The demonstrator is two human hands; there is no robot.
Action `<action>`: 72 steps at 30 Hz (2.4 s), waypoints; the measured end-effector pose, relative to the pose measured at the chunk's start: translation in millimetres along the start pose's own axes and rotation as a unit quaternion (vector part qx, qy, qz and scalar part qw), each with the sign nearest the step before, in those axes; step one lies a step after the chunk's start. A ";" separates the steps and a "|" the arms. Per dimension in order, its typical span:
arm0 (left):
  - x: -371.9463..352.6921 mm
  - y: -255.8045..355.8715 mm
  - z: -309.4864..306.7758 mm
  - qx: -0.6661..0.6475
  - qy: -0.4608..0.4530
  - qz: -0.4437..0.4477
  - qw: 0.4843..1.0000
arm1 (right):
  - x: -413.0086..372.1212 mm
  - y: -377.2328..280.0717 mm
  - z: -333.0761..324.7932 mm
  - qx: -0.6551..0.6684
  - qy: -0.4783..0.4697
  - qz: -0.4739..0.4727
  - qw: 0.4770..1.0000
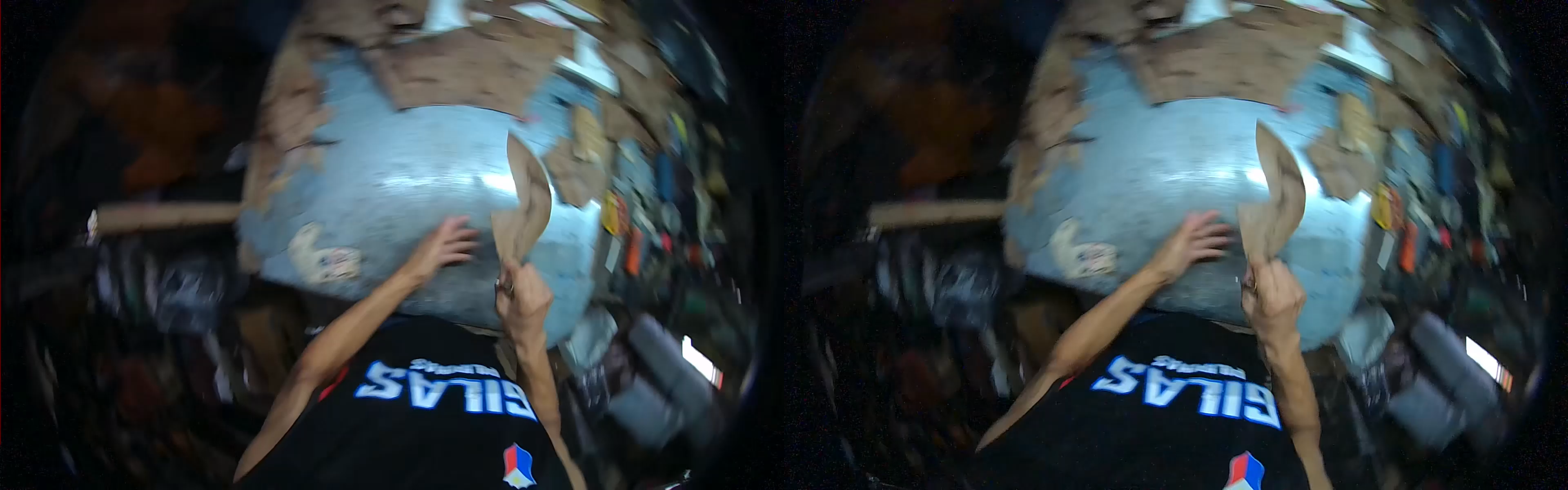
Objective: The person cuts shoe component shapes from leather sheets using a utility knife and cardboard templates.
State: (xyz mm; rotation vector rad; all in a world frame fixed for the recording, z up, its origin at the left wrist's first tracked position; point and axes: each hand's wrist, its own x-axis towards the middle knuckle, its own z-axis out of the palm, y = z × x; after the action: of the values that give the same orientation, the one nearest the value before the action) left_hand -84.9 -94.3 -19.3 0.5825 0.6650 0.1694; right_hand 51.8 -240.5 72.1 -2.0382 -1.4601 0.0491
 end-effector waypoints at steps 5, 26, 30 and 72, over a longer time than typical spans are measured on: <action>-14.4 -2.1 -31.9 0.045 0.101 0.046 0.993 | -32.1 -57.5 48.7 0.115 -0.181 -0.003 0.977; -62.5 250.3 -195.9 0.388 0.404 0.455 0.692 | -42.6 -72.7 66.5 0.079 -0.094 0.070 0.990; -43.4 124.7 -165.3 0.553 0.331 0.422 0.637 | -37.8 -45.7 87.6 0.162 -0.139 0.251 0.944; -55.8 -1.0 -120.7 0.702 0.216 0.263 0.625 | 7.0 -15.0 144.0 0.343 -0.238 0.457 0.786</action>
State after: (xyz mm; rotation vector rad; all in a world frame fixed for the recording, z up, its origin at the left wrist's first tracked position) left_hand -203.9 -58.6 -66.7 2.3532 1.0190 0.3299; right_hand -12.0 -165.2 -34.1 -1.9203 -0.3851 1.3615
